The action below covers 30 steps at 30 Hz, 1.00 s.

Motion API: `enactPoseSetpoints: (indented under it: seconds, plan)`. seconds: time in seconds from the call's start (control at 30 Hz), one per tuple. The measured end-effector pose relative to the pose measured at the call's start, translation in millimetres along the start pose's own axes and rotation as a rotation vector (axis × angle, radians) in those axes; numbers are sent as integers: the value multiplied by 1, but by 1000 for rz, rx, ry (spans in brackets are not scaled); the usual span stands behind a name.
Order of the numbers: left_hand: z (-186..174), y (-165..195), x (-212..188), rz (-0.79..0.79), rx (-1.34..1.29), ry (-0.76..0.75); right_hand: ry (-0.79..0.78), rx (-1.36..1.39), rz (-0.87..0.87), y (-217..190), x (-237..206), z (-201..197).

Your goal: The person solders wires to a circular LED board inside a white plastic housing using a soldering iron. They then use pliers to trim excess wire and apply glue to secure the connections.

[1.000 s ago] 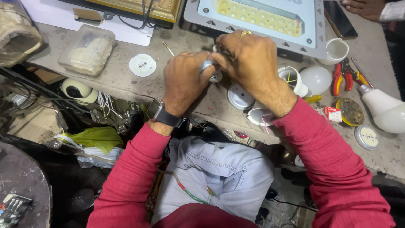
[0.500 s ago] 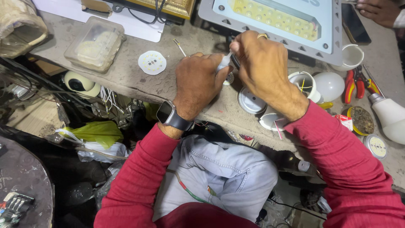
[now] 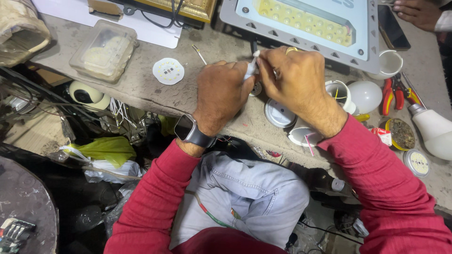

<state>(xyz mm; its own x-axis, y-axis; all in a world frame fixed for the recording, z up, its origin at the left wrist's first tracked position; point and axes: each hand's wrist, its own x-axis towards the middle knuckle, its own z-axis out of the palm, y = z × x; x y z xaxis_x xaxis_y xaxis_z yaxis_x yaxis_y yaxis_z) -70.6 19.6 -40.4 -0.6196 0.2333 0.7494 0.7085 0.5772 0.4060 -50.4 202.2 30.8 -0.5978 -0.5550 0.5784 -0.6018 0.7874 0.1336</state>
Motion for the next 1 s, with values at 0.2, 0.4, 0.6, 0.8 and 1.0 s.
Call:
enactPoseSetpoints:
  seconds: [0.2, 0.4, 0.6, 0.8, 1.0]
  plan:
    - [-1, 0, 3, -36, -13, -82, 0, -184, -139, 2, 9, -4]
    - [-11, 8, 6, 12, -15, -90, 66, -285, -310, 11, 12, -4]
    - [-20, 18, 14, 141, -327, -59, 148, -258, -220, 11, 7, -11]
    - [-31, 24, 8, 31, -436, 16, 210, -278, -183, -4, 4, -23]
    - [-26, 33, 2, -47, -525, 91, 164, -233, -143, -17, 4, -25]
